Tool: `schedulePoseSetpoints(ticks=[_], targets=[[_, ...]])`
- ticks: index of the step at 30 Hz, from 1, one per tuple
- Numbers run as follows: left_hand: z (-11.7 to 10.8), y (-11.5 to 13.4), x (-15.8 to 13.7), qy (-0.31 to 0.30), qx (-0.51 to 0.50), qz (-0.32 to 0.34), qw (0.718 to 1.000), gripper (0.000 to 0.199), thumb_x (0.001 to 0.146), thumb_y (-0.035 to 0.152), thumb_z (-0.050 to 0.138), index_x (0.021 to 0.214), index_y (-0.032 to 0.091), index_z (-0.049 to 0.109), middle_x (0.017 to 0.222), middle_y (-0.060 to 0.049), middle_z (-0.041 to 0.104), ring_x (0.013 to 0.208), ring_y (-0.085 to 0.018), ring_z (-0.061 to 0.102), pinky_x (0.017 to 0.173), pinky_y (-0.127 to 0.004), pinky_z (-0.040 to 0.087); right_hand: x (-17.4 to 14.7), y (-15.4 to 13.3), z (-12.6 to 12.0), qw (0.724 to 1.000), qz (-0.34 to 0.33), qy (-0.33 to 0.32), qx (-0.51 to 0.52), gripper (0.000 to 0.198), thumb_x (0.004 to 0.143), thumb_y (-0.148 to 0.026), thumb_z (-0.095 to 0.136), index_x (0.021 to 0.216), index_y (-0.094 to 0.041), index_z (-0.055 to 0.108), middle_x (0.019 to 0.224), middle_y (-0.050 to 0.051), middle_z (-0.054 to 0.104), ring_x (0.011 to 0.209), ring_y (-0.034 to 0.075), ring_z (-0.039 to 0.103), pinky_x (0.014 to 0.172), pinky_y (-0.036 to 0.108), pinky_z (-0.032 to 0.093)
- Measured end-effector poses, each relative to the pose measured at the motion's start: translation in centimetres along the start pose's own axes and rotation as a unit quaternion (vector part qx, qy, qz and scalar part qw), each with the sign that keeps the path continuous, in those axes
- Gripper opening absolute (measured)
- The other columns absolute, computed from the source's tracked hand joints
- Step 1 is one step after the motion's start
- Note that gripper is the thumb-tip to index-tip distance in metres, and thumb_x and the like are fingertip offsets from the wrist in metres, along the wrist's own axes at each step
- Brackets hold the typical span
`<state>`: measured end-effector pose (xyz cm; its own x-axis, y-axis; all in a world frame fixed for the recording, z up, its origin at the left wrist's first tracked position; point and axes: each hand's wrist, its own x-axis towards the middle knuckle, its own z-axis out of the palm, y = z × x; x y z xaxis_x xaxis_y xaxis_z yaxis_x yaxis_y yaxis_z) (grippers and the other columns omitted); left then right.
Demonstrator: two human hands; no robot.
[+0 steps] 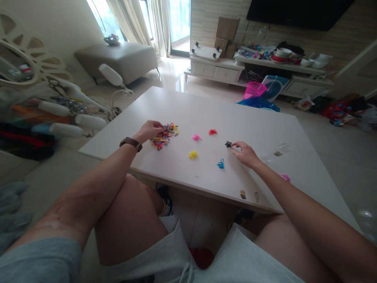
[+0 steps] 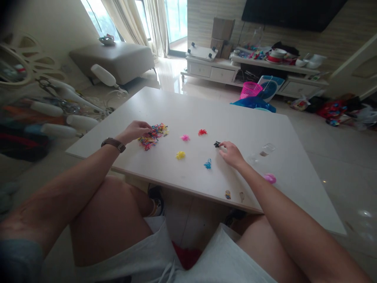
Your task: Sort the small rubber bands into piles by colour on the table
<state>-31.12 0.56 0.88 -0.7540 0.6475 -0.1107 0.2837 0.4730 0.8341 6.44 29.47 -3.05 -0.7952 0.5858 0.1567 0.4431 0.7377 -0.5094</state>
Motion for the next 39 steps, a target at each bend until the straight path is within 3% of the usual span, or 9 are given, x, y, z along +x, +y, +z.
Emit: schedulePoseSetpoints(ticks=[5, 10, 21, 28, 39], targets=[[0.2, -0.8, 0.7, -0.013, 0.142, 0.043, 0.989, 0.018, 0.06, 0.029, 0.081, 0.074, 0.018, 0.08, 0.068, -0.003, 0.071, 0.07, -0.018, 0.062, 0.063, -0.026, 0.045, -0.4, -2.3, -1.5, 0.994, -0.096, 0.013, -0.044, 0.019, 0.084, -0.026, 0.059, 0.098, -0.021, 0.07, 0.111, 0.011, 0.071, 0.108, 0.031, 0.066, 0.099, 0.048, 0.051], [1.5, -1.5, 0.9, -0.044, 0.176, 0.034, 0.983, 0.024, 0.055, 0.025, 0.082, 0.079, 0.019, 0.082, 0.07, -0.003, 0.072, 0.066, -0.017, 0.061, 0.062, -0.027, 0.045, -1.6, -5.1, -2.6, 0.988, -0.147, 0.002, -0.045, 0.013, 0.087, -0.026, 0.059, 0.094, -0.023, 0.069, 0.112, 0.01, 0.07, 0.11, 0.031, 0.065, 0.099, 0.049, 0.05], [1.8, -1.5, 1.0, -0.026, 0.202, 0.006, 0.979, 0.003, 0.067, 0.021, 0.071, 0.068, 0.019, 0.073, 0.058, -0.002, 0.066, 0.058, -0.015, 0.056, 0.056, -0.025, 0.041, -2.2, -5.8, -3.0, 0.987, -0.151, -0.026, -0.037, 0.012, 0.088, -0.024, 0.057, 0.081, -0.023, 0.067, 0.113, 0.01, 0.07, 0.108, 0.029, 0.065, 0.098, 0.048, 0.051], [1.4, -1.6, 0.7, -0.048, 0.183, 0.008, 0.982, 0.016, 0.055, 0.027, 0.082, 0.066, 0.02, 0.072, 0.06, -0.002, 0.066, 0.055, -0.015, 0.055, 0.053, -0.026, 0.039, -2.5, -5.9, -3.1, 0.988, -0.148, -0.043, -0.026, 0.012, 0.086, -0.024, 0.059, 0.077, -0.024, 0.066, 0.112, 0.01, 0.071, 0.108, 0.03, 0.064, 0.098, 0.049, 0.05], [0.7, -1.3, 0.4, -0.03, 0.167, 0.008, 0.985, 0.013, 0.059, 0.029, 0.076, 0.067, 0.019, 0.071, 0.058, -0.002, 0.065, 0.056, -0.016, 0.055, 0.052, -0.025, 0.038, -2.5, -5.7, -2.8, 0.986, -0.157, -0.059, -0.024, 0.011, 0.086, -0.024, 0.059, 0.077, -0.024, 0.067, 0.113, 0.01, 0.071, 0.11, 0.03, 0.063, 0.101, 0.05, 0.049]])
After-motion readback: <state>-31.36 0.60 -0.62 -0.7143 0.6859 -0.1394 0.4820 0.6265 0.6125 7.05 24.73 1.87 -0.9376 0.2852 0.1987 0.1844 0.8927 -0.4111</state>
